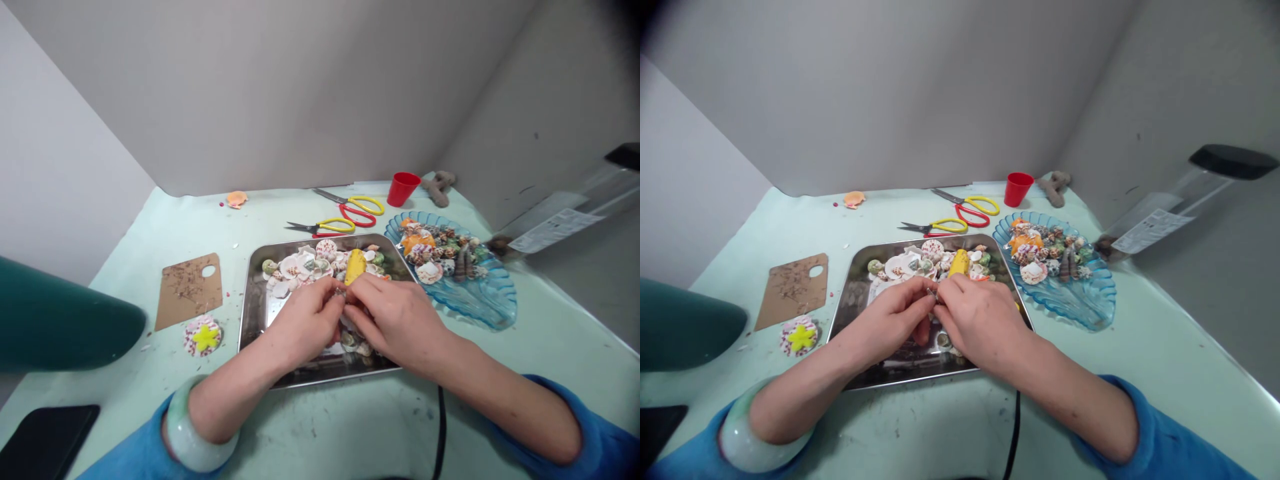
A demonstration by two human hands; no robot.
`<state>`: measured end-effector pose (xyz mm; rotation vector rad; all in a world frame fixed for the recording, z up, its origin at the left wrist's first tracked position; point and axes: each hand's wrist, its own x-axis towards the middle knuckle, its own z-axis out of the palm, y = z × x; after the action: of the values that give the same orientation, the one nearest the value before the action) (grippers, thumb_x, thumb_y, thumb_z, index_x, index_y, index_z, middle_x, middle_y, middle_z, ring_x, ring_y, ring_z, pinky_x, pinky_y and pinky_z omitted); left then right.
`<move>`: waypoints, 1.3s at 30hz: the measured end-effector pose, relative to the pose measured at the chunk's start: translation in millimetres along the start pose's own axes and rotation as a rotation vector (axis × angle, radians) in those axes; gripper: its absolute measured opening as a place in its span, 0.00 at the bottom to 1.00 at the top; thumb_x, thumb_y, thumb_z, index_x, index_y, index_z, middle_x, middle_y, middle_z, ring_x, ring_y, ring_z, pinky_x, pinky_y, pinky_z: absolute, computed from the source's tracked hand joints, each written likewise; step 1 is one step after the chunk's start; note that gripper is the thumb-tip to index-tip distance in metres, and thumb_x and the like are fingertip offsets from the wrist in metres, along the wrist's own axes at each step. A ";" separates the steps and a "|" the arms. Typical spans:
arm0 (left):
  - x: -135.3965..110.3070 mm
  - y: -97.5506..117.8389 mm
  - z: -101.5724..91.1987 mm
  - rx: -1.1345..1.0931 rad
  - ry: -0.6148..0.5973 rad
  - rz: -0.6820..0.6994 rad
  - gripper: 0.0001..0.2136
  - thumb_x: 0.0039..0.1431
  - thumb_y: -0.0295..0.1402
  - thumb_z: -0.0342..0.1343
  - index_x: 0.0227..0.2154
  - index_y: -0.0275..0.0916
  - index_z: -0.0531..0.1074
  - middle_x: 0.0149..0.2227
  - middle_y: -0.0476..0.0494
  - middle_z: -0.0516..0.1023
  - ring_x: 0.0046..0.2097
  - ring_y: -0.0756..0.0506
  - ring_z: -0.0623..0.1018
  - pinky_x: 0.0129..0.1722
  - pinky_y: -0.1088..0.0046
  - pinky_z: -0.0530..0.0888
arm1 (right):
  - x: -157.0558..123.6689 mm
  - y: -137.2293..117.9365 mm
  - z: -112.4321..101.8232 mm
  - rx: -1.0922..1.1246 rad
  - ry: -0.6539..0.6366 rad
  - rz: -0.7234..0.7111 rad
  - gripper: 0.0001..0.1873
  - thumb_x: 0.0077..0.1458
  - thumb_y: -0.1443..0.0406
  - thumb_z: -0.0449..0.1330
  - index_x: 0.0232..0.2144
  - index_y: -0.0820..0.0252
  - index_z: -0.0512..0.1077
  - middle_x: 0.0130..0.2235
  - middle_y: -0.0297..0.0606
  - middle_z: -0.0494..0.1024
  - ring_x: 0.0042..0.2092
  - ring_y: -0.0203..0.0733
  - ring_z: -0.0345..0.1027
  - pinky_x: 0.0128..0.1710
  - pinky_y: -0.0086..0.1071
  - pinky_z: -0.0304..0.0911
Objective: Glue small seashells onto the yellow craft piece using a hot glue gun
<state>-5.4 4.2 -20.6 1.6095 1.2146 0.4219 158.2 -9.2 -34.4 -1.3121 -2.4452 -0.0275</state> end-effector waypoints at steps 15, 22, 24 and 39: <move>0.4 -1.9 0.3 -0.043 0.007 0.017 0.10 0.60 0.38 0.42 0.33 0.40 0.66 0.17 0.53 0.68 0.23 0.49 0.69 0.26 0.75 0.65 | -0.1 -0.2 -1.9 0.008 -0.018 0.003 0.08 0.59 0.65 0.51 0.30 0.61 0.68 0.29 0.36 0.71 0.29 0.38 0.63 0.29 0.31 0.51; 1.2 -2.2 -0.9 -0.006 0.031 0.031 0.10 0.60 0.37 0.42 0.29 0.40 0.65 0.17 0.53 0.69 0.23 0.50 0.69 0.25 0.76 0.65 | 0.1 -0.9 -0.9 0.002 -0.010 -0.010 0.09 0.59 0.64 0.52 0.30 0.61 0.68 0.28 0.35 0.71 0.28 0.38 0.63 0.28 0.32 0.51; 1.1 -1.7 -1.4 0.001 0.033 0.032 0.10 0.60 0.37 0.42 0.29 0.40 0.65 0.17 0.53 0.69 0.23 0.50 0.69 0.26 0.76 0.65 | 0.2 -0.8 -0.5 0.003 -0.009 -0.015 0.08 0.59 0.64 0.52 0.31 0.61 0.68 0.28 0.35 0.70 0.29 0.38 0.63 0.28 0.32 0.51; 0.7 -0.8 -0.7 -0.031 0.030 0.023 0.10 0.60 0.38 0.43 0.28 0.40 0.65 0.16 0.53 0.68 0.22 0.50 0.69 0.25 0.76 0.65 | -0.6 -0.5 -1.5 -0.008 -0.003 -0.017 0.10 0.60 0.64 0.51 0.30 0.61 0.69 0.28 0.36 0.71 0.28 0.37 0.63 0.28 0.31 0.51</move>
<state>-6.0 5.1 -21.2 1.5966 1.2075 0.4792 158.5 -10.2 -33.1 -1.2956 -2.4615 -0.0395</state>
